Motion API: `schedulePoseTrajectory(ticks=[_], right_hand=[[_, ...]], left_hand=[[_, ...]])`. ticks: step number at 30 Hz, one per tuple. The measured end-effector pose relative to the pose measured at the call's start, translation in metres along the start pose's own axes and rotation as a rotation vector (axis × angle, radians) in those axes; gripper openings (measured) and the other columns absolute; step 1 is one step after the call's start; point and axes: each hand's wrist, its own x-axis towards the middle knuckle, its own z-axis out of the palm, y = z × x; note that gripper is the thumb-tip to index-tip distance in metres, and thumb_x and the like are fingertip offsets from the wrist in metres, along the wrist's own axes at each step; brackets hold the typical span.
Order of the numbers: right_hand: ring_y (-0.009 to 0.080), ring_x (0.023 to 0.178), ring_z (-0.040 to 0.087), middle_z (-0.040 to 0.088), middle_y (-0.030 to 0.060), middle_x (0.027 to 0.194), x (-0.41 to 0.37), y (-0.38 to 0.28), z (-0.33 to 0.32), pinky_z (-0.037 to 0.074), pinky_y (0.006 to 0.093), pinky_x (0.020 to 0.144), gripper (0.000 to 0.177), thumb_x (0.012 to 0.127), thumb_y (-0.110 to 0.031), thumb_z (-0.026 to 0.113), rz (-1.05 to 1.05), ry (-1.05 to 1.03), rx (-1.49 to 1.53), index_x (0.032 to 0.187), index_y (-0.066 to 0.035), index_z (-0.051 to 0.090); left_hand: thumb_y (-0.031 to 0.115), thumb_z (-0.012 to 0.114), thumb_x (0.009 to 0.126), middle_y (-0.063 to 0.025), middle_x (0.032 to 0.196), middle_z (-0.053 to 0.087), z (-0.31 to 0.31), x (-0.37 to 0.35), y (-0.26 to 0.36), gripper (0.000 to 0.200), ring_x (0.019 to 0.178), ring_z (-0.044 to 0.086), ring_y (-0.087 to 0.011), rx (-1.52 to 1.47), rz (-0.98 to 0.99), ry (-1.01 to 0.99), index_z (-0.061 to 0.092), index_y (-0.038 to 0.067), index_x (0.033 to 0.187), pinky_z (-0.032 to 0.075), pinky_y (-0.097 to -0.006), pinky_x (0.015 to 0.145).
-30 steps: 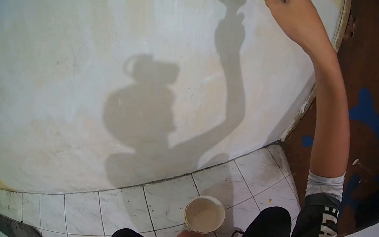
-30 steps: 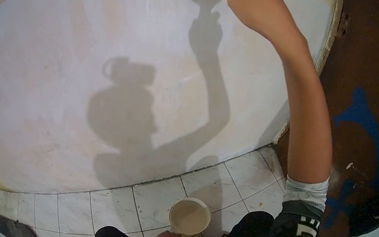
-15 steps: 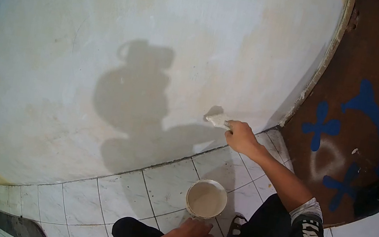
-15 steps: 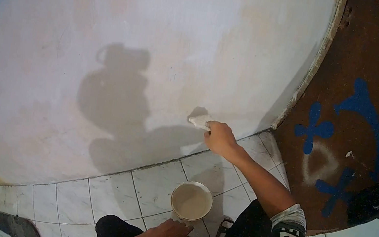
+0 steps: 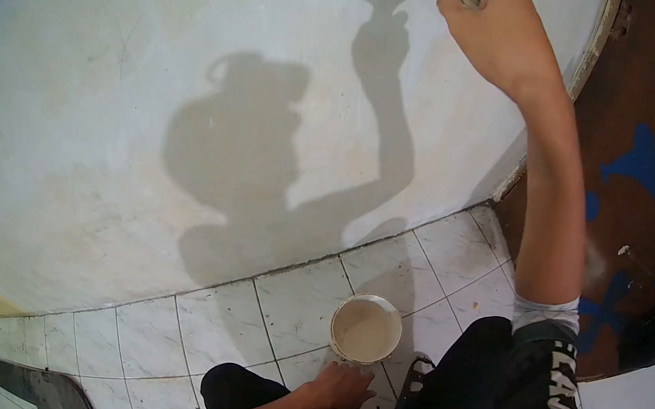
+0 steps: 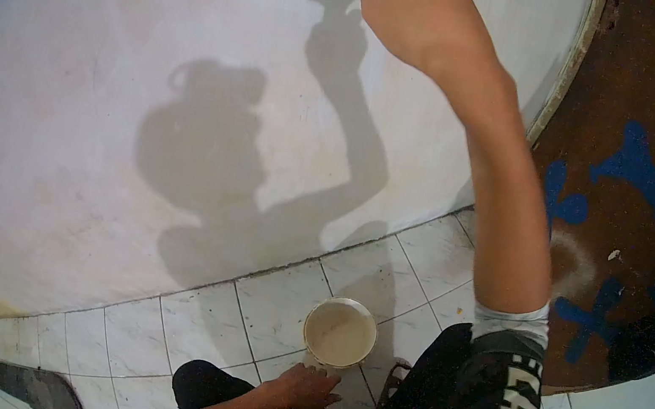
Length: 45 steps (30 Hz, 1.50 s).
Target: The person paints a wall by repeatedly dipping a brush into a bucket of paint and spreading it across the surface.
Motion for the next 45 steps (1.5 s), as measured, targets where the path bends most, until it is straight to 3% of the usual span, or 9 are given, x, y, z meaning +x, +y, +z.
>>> schedulePoseTrajectory(ticks=[3,5,11,19,25,27,32,39,45], right_hand=[[0.041,0.075,0.067,0.067,0.0237,0.081,0.012,0.066,0.091,0.053,0.0475,0.073,0.036,0.086,-0.015,0.062,-0.394,0.435,0.039,0.118,0.001,0.065],[0.0413,0.067,0.063,0.061,0.0227,0.082,-0.009,0.115,0.173,0.052,0.0493,0.067,0.046,0.089,-0.014,0.062,-0.432,0.479,0.063,0.133,-0.003,0.057],[0.0435,0.075,0.065,0.06,0.0268,0.089,-0.156,0.213,0.304,0.054,0.0522,0.068,0.056,0.088,-0.012,0.061,0.008,-0.042,-0.039,0.142,-0.005,0.049],[0.0437,0.091,0.066,0.068,0.0257,0.092,-0.154,0.234,0.302,0.053,0.051,0.083,0.014,0.084,-0.012,0.063,0.188,-0.311,-0.033,0.092,0.0,0.065],[0.024,0.079,0.07,0.072,0.0224,0.094,-0.07,0.157,0.194,0.054,0.0351,0.074,0.034,0.088,-0.008,0.062,0.101,-0.18,0.099,0.121,0.0,0.067],[0.041,0.078,0.067,0.066,0.0285,0.085,-0.058,0.124,0.157,0.052,0.0445,0.071,0.021,0.084,-0.011,0.063,-0.012,-0.004,0.14,0.099,0.003,0.068],[0.0407,0.075,0.066,0.066,0.0267,0.082,-0.045,0.056,0.114,0.052,0.0451,0.07,0.03,0.086,-0.009,0.062,-0.157,0.247,0.194,0.113,0.004,0.065],[0.0377,0.066,0.06,0.054,0.02,0.089,-0.117,0.136,0.291,0.053,0.0467,0.059,0.059,0.087,-0.009,0.065,-0.187,0.206,0.015,0.144,-0.004,0.046],[0.0423,0.075,0.065,0.062,0.0254,0.093,-0.205,0.198,0.348,0.055,0.0489,0.071,0.05,0.086,-0.012,0.065,0.08,-0.136,0.003,0.134,-0.002,0.054]], left_hand=[[0.043,0.049,0.101,-0.024,0.098,0.069,-0.004,-0.005,0.001,0.045,0.094,0.068,-0.0426,-0.026,0.019,0.041,0.058,0.003,0.118,0.052,-0.0534,0.082],[0.043,0.05,0.101,-0.024,0.098,0.069,-0.002,-0.005,-0.001,0.044,0.093,0.068,-0.0425,-0.034,0.016,0.043,0.058,0.003,0.117,0.052,-0.0537,0.082],[0.042,0.051,0.1,-0.0247,0.098,0.069,0.001,-0.006,-0.005,0.043,0.094,0.068,-0.0419,-0.024,0.02,0.057,0.059,0.003,0.116,0.052,-0.0537,0.082],[0.041,0.051,0.1,-0.0251,0.101,0.069,0.005,-0.003,-0.01,0.044,0.095,0.068,-0.0417,-0.02,0.011,0.076,0.058,0.002,0.12,0.053,-0.0533,0.083],[0.041,0.051,0.1,-0.0248,0.102,0.069,-0.002,-0.001,-0.014,0.046,0.095,0.068,-0.042,-0.004,0.007,0.011,0.057,0.002,0.124,0.053,-0.0531,0.082],[0.04,0.051,0.1,-0.024,0.1,0.069,0.001,0.001,-0.016,0.045,0.093,0.068,-0.0424,-0.007,0.013,0.032,0.057,0.002,0.121,0.053,-0.0536,0.081],[0.041,0.051,0.1,-0.0236,0.103,0.069,-0.007,-0.001,-0.011,0.046,0.096,0.068,-0.0423,-0.047,0.018,-0.002,0.056,0.002,0.123,0.052,-0.054,0.084],[0.041,0.05,0.1,-0.0252,0.108,0.067,-0.001,-0.006,-0.011,0.047,0.103,0.065,-0.0432,-0.057,-0.014,0.045,0.056,0.002,0.126,0.049,-0.0541,0.09],[0.042,0.048,0.101,-0.0269,0.109,0.067,-0.005,-0.009,-0.008,0.049,0.104,0.065,-0.0431,-0.041,-0.021,-0.006,0.055,0.001,0.127,0.049,-0.0534,0.091]])
